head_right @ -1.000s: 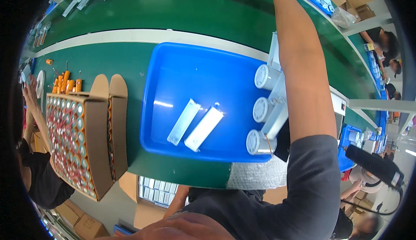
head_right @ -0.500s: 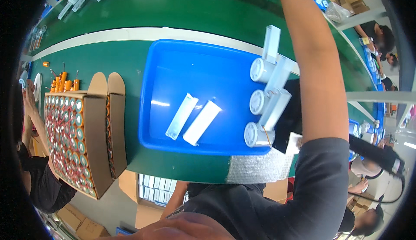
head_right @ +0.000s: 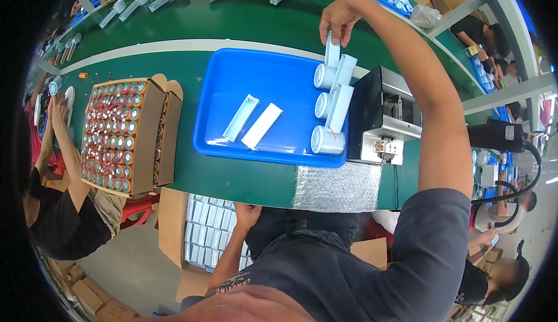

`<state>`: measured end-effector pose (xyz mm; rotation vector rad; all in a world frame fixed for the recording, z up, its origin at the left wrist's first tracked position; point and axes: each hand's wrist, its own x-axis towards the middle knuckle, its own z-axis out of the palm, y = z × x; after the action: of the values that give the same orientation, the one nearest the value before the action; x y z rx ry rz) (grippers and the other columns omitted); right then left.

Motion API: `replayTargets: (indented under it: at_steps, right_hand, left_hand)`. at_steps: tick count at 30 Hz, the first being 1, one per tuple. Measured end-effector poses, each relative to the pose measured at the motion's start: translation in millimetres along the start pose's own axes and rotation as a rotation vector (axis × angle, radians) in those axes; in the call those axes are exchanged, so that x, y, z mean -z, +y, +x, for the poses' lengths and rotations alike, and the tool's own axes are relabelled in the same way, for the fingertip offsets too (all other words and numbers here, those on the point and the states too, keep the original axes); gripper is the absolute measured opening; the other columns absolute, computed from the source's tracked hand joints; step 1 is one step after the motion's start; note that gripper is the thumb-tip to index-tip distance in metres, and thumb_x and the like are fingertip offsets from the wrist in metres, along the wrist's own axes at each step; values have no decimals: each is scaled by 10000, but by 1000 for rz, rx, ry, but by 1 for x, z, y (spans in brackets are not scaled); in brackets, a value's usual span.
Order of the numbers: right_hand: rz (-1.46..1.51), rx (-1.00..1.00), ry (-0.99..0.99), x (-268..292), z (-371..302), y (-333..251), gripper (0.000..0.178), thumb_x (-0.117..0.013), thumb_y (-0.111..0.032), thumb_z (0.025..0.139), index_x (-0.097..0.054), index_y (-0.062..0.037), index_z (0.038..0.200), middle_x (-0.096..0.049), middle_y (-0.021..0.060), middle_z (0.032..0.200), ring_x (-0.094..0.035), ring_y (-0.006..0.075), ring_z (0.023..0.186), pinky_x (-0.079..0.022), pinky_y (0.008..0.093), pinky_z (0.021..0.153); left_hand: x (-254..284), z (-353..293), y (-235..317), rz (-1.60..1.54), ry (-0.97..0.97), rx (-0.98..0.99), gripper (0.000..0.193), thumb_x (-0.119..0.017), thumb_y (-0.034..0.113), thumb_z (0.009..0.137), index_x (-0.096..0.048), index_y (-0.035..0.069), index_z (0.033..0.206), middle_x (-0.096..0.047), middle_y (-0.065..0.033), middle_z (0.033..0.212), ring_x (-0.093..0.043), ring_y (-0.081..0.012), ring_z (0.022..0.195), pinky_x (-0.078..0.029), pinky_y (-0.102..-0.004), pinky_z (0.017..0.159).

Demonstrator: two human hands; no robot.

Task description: The worker is assembling small handheld electronic fans and placing them into a storage box on a factory production line.

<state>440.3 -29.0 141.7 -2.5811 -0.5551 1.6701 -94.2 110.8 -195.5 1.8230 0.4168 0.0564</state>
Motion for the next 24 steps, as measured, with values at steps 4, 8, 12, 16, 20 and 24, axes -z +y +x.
replayTargets:
  at_steps: [4,8,12,16,20,24]
  right_hand:
    - [100,115,-22,11,1,14,345,-769,-68,863,-697,-38,1199,-708,114,1087,-716,173,812,-615,287,729]
    - [168,232,52,24,1,32,344,-775,-121,877,-706,-62,1210,-691,49,1004,-643,108,726,-549,226,649]
    - [321,482,330,52,19,67,351,-766,-214,903,-710,-88,1226,-629,-22,943,-519,63,702,-438,198,594]
    - [488,597,667,110,50,128,391,-738,-250,939,-687,-96,1295,-622,-24,1001,-482,51,792,-428,184,709]
    - [661,715,1092,144,121,142,280,-756,-241,883,-718,-49,1082,-709,75,979,-656,178,813,-539,333,763]
    - [155,87,1420,236,127,174,286,-750,-395,829,-769,-118,897,-741,58,785,-719,225,704,-559,448,761]
  left_hand:
    - [3,2,10,38,13,-38,152,-749,153,797,-721,51,907,-689,-120,785,-655,-340,731,-496,-453,703]
    - [-2,0,-10,142,125,-261,206,-749,205,817,-716,48,946,-707,-152,892,-674,-344,822,-512,-459,761]
    - [-7,-6,-26,279,25,-118,255,-734,277,840,-722,63,978,-725,-146,955,-684,-358,876,-519,-480,793]
    - [-7,-14,-36,424,-161,-30,268,-671,295,884,-715,58,1001,-721,-158,1017,-669,-367,946,-506,-480,847]
    - [-3,-45,-78,365,-307,111,265,-674,281,889,-723,57,1022,-725,-169,1000,-674,-366,920,-519,-477,812]
    - [-6,-49,-94,273,-360,73,251,-687,270,883,-728,58,1011,-730,-166,970,-680,-364,877,-530,-475,780]
